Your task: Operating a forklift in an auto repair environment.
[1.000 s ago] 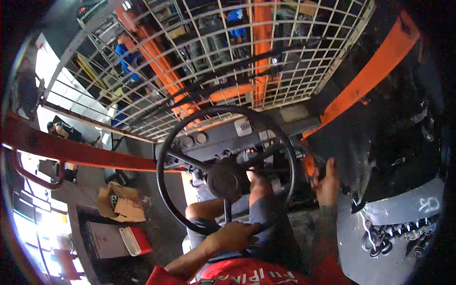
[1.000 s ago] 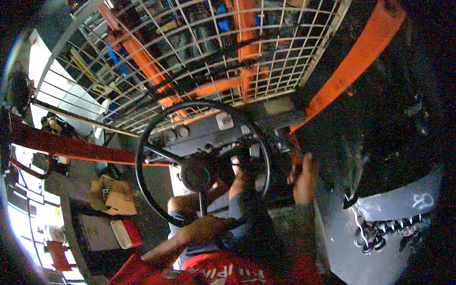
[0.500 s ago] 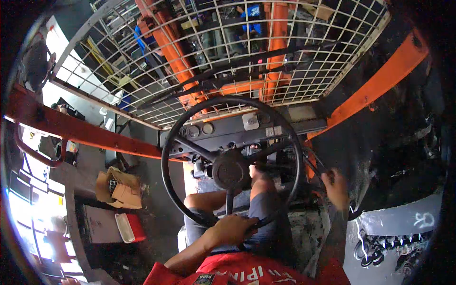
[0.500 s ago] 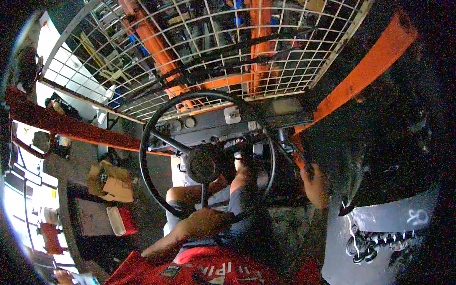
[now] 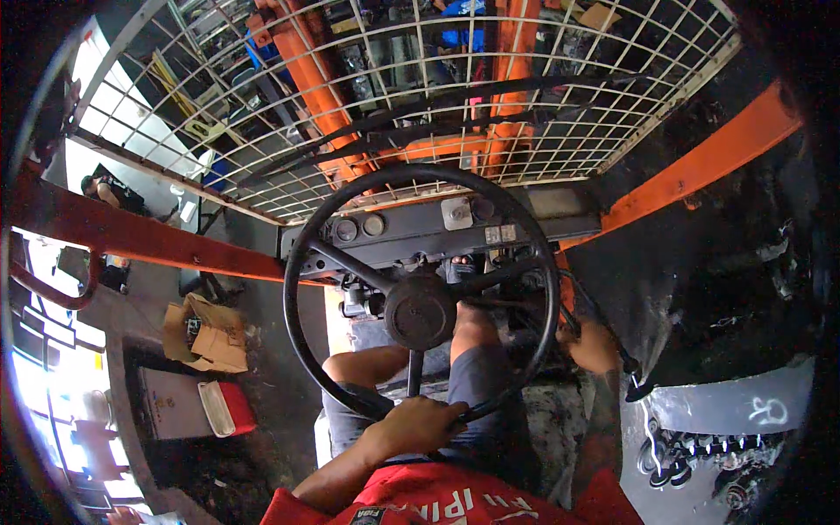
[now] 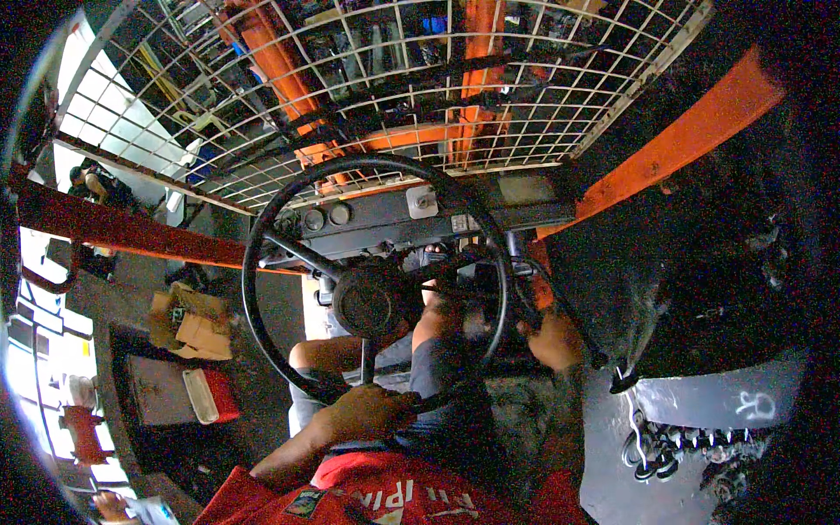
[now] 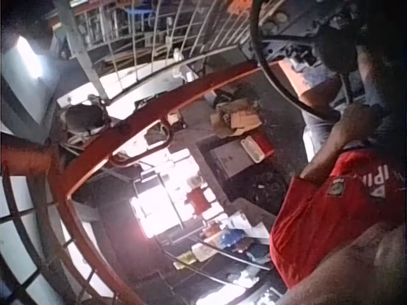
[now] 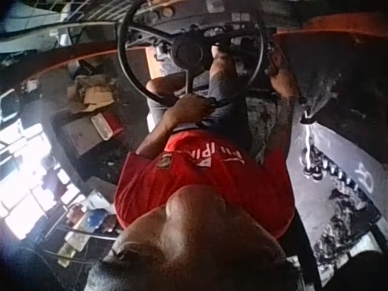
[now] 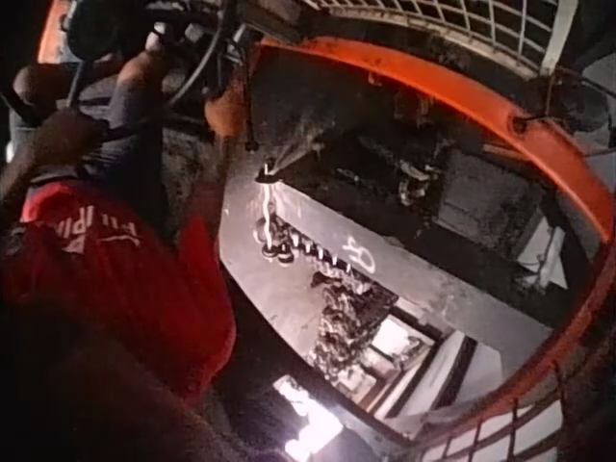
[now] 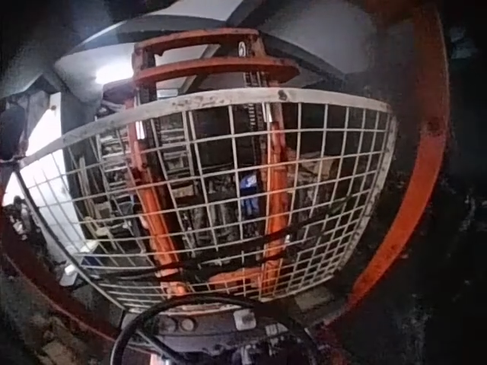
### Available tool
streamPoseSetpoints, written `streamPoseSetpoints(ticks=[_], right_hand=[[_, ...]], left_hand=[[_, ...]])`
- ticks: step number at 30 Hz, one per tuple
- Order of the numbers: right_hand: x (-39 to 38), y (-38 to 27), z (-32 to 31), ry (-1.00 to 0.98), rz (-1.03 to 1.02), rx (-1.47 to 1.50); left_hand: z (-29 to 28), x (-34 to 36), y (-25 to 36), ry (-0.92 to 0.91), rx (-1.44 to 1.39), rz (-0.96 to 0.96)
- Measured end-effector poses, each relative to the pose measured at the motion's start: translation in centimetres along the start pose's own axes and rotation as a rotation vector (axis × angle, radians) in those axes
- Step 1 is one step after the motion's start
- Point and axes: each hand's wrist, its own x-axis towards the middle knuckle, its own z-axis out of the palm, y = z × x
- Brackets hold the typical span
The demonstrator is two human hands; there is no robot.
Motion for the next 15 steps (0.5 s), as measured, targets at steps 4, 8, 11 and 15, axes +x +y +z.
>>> streamPoseSetpoints(ticks=[4, 8, 11, 15], right_hand=[[0.0, 2.3, 3.0, 0.15, -0.055, -0.003], [0.2, 2.8, 4.3, 0.249, -0.177, 0.028], [-0.3, 4.4, 6.1, 0.212, -0.109, 0.116], [-1.0, 5.0, 6.8, 0.177, -0.074, 0.17]], left_hand=[[0.2, -0.1, -0.2, 0.045, -0.024, 0.057], [0.6, -0.4, -0.6, 0.071, 0.006, 0.053], [0.5, -0.4, -0.4, 0.083, -0.004, 0.056], [0.4, -0.4, -0.1, 0.041, 0.022, 0.046]])
